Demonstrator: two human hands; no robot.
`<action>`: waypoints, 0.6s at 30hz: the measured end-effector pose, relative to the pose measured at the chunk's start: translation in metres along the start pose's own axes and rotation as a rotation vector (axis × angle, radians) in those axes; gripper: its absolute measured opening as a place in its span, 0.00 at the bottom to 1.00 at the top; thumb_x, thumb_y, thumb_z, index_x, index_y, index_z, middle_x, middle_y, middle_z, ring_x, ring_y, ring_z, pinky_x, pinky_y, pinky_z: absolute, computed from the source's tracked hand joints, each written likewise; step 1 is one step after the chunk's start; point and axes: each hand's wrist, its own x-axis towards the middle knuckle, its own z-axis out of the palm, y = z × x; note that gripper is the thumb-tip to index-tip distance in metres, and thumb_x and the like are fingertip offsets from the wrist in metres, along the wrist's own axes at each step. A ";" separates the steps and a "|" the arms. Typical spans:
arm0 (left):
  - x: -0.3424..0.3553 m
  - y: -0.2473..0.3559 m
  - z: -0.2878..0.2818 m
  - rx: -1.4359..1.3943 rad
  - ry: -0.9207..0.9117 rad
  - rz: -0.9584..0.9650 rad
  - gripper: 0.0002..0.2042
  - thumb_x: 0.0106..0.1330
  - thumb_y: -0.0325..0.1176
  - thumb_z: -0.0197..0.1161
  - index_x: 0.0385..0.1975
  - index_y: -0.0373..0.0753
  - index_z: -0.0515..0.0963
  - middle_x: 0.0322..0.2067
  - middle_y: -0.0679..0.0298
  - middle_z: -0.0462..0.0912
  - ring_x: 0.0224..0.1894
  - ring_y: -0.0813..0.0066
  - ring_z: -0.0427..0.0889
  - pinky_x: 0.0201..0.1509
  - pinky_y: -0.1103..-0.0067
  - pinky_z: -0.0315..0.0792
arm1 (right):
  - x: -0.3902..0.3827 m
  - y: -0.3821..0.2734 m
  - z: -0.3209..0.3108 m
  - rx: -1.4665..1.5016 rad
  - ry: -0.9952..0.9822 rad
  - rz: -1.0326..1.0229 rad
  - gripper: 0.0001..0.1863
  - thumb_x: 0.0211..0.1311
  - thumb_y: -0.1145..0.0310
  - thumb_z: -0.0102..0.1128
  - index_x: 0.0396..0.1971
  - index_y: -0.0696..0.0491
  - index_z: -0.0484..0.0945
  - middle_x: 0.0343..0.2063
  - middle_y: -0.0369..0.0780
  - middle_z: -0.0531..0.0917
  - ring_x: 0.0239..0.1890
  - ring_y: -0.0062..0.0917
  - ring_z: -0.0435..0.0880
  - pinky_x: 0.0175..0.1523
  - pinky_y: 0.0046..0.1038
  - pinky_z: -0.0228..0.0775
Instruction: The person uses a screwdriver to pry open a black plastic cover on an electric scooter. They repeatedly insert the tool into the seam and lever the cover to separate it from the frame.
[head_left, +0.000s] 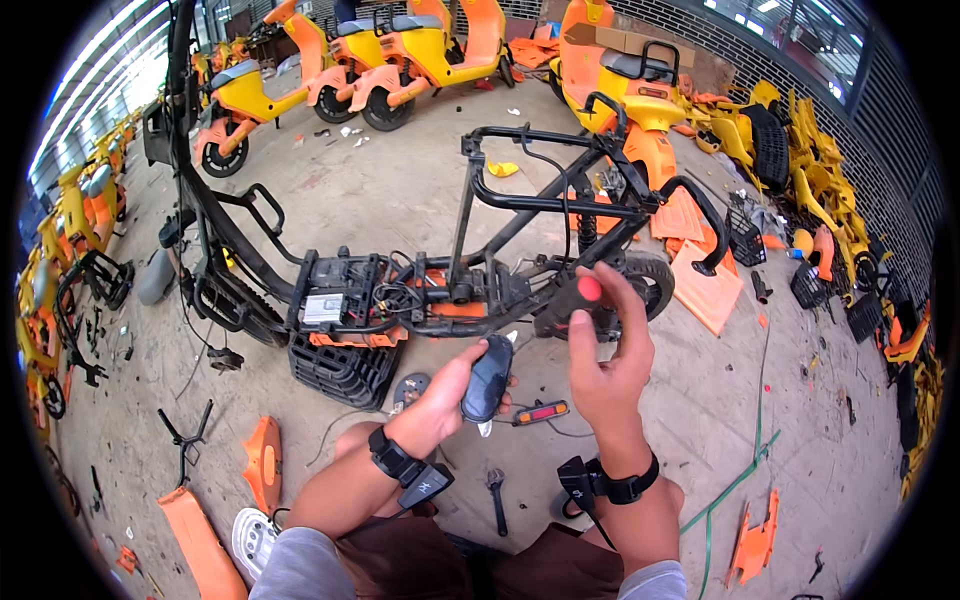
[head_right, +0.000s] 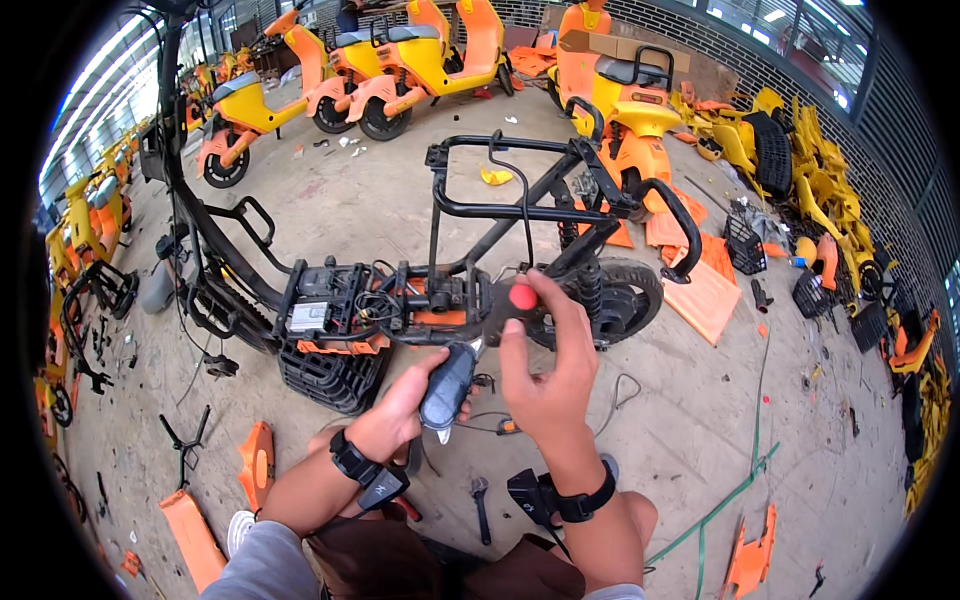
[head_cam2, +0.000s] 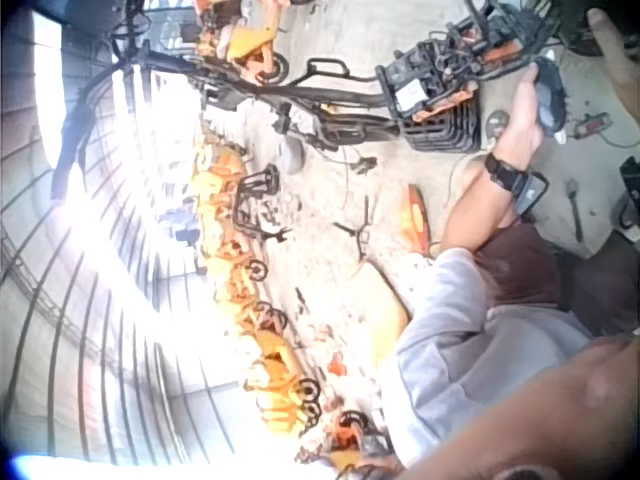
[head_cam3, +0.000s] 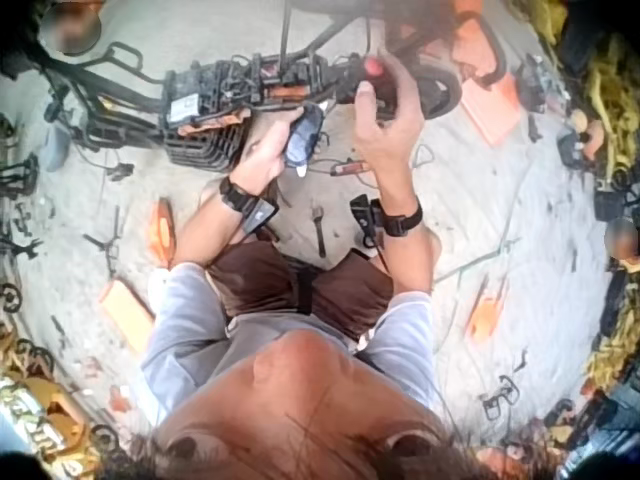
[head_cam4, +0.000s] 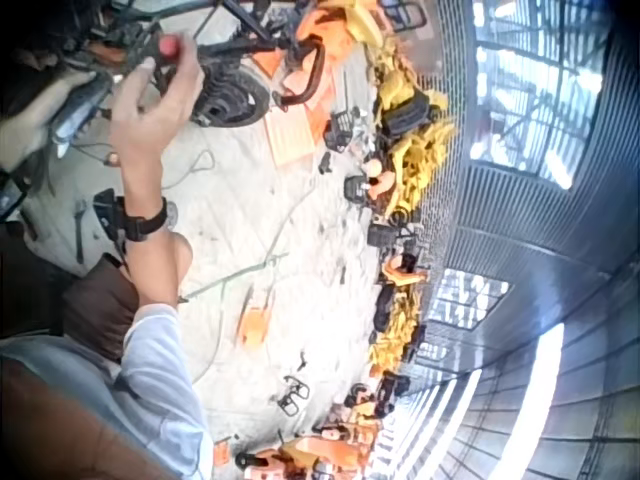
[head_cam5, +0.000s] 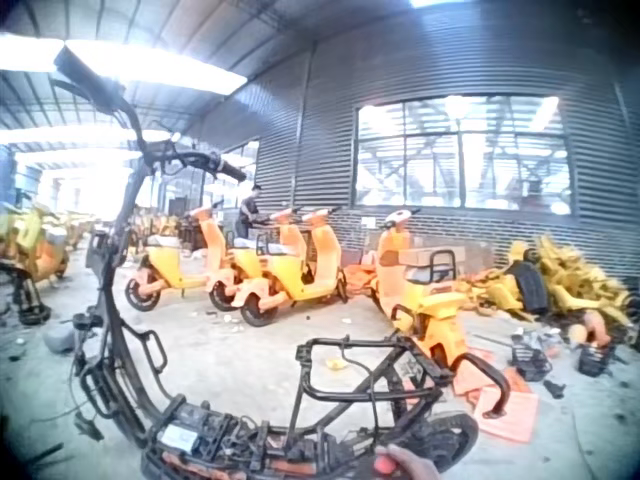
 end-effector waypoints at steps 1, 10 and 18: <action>-0.001 -0.004 0.000 -0.009 0.001 -0.006 0.22 0.76 0.50 0.40 0.47 0.36 0.71 0.33 0.53 0.82 0.25 0.61 0.82 0.31 0.69 0.80 | 0.000 -0.002 0.000 -0.042 -0.013 -0.048 0.20 0.51 0.79 0.67 0.47 0.58 0.80 0.43 0.43 0.80 0.42 0.30 0.81 0.47 0.26 0.74; -0.001 0.001 0.000 -0.030 0.011 0.016 0.22 0.75 0.50 0.40 0.46 0.36 0.71 0.33 0.52 0.82 0.25 0.61 0.82 0.31 0.68 0.80 | -0.001 0.005 0.000 0.008 0.028 -0.034 0.19 0.55 0.76 0.64 0.48 0.61 0.78 0.39 0.43 0.81 0.41 0.31 0.80 0.50 0.29 0.72; -0.005 0.001 0.001 0.008 0.017 0.023 0.21 0.75 0.50 0.40 0.46 0.36 0.71 0.33 0.53 0.82 0.26 0.62 0.82 0.31 0.68 0.80 | -0.001 0.003 -0.003 -0.179 -0.021 -0.070 0.19 0.54 0.74 0.69 0.47 0.60 0.80 0.44 0.44 0.80 0.44 0.31 0.79 0.49 0.30 0.72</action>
